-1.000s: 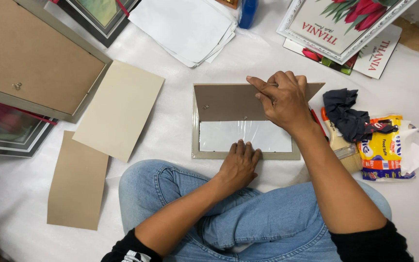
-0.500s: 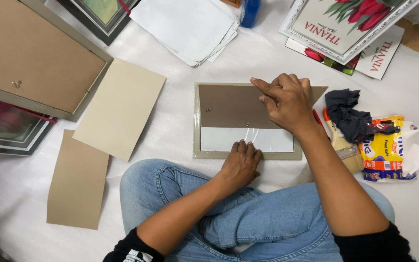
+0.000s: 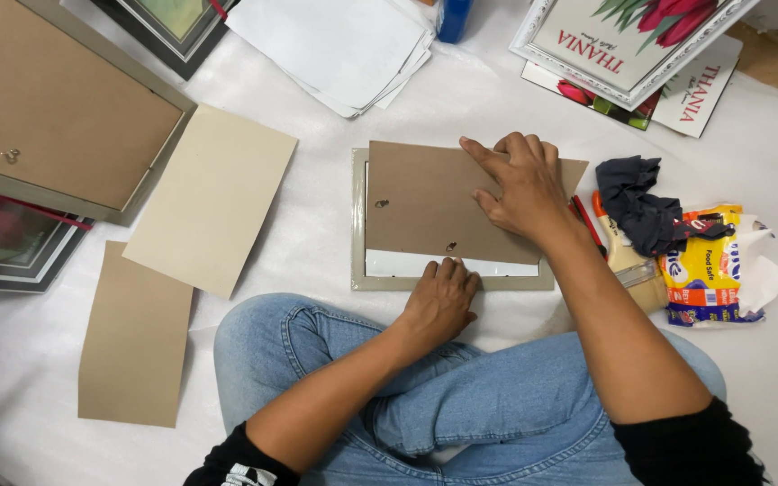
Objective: Assemble a picture frame by cleaning the glass, placing it in the frame, and adding the backing board.
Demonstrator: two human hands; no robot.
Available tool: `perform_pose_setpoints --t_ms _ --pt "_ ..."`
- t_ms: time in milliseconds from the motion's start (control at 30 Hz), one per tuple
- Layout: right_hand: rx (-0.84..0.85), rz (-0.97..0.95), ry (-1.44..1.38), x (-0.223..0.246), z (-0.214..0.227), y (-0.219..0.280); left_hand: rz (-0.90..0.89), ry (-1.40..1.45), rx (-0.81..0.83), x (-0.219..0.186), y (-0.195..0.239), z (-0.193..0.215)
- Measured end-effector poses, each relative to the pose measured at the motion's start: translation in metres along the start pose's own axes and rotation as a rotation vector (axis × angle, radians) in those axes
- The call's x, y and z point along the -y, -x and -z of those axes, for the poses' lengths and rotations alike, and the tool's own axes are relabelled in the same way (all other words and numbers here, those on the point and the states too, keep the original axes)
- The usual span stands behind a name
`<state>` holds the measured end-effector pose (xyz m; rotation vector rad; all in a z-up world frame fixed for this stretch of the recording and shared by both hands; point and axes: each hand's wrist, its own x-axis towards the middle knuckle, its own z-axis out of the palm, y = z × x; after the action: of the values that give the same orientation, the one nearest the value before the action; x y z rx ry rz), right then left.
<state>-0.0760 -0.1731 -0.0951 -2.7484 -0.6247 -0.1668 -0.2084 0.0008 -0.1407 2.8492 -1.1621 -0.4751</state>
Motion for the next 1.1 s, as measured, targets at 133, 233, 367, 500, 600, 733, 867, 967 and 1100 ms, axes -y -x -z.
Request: perform_pose_setpoints --t_ms 133,233,367,500,600,733,867,967,1100 --pt "0.043 -0.058 -0.045 -0.004 -0.006 -0.001 0.004 0.012 -0.052 0.0 0.002 -0.001" --pt "0.06 -0.082 -0.068 -0.006 -0.008 0.0 -0.007 0.008 -0.085 0.0 0.004 -0.001" --pt "0.096 -0.109 -0.083 -0.002 -0.005 -0.001 -0.081 0.162 -0.311 0.007 -0.006 -0.034" --pt "0.12 -0.125 -0.074 -0.002 -0.005 -0.001 0.019 0.652 -0.235 0.063 0.009 0.046" --pt "0.148 -0.129 -0.07 -0.001 -0.01 0.0 0.347 0.752 -0.414 0.12 0.02 0.063" --pt "0.254 -0.156 -0.053 -0.002 -0.023 -0.001 0.829 0.805 -0.465 0.178 0.03 0.035" --pt "0.36 -0.216 -0.028 0.008 -0.021 -0.005 0.903 0.731 -0.235 0.18 0.028 0.032" --pt "0.383 -0.241 -0.037 0.008 -0.024 -0.002 0.865 0.77 -0.176 0.179 0.017 0.013" --pt "0.408 -0.232 -0.016 0.006 -0.025 -0.003 0.875 0.796 -0.165 0.18 0.014 -0.002"
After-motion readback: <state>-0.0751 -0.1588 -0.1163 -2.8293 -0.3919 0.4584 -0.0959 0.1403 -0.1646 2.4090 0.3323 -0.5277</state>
